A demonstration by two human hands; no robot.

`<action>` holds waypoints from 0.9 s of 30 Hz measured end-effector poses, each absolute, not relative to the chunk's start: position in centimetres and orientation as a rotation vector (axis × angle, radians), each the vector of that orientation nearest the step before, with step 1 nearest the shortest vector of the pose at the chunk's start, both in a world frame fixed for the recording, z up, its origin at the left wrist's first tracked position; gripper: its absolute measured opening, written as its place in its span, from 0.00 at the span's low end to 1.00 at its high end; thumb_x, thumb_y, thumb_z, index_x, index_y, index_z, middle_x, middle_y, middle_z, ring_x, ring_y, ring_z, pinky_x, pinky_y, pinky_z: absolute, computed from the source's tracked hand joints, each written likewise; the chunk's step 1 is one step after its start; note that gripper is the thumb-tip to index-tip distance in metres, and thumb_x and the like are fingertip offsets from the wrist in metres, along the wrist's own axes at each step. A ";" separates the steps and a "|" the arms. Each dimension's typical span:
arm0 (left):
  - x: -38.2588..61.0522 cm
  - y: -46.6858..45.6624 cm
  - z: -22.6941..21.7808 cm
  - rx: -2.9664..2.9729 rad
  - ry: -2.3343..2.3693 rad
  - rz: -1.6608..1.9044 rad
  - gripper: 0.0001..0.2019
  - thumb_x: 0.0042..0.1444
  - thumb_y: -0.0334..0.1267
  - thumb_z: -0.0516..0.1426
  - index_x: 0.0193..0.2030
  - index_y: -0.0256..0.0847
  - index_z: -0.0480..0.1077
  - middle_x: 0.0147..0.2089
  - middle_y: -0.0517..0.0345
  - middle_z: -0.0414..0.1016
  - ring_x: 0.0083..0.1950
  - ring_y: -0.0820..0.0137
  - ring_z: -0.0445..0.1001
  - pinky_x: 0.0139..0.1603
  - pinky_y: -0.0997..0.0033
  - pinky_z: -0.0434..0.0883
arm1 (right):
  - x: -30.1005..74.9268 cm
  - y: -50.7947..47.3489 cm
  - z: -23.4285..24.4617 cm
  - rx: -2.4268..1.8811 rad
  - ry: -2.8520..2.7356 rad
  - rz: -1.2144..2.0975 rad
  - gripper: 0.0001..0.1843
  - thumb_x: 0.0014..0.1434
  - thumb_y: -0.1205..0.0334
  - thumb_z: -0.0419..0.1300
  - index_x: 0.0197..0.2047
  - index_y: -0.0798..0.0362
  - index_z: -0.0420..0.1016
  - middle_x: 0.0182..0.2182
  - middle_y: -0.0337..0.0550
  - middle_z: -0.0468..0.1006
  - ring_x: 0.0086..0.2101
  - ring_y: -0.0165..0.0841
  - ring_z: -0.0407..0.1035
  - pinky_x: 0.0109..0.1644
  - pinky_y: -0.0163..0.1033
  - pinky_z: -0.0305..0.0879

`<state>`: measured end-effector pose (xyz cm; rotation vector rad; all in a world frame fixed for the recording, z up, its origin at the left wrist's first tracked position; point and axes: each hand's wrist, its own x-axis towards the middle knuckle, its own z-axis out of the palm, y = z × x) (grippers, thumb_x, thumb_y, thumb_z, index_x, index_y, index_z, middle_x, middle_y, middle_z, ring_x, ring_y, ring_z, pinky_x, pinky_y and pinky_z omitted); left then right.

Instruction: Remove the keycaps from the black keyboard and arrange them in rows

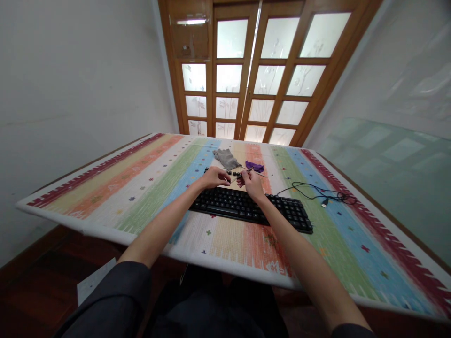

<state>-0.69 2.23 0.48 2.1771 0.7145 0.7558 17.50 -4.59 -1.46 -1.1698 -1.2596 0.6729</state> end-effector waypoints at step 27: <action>-0.2 7.1 -0.6 2.782 1.056 0.460 0.09 0.51 0.32 0.62 0.38 0.42 0.81 0.38 0.52 0.78 0.46 0.62 0.71 0.52 0.66 0.68 | 18.5 -5.9 -0.8 -1.275 -1.305 0.525 0.25 0.60 0.34 0.51 0.33 0.50 0.63 0.21 0.40 0.75 0.21 0.32 0.70 0.27 0.36 0.68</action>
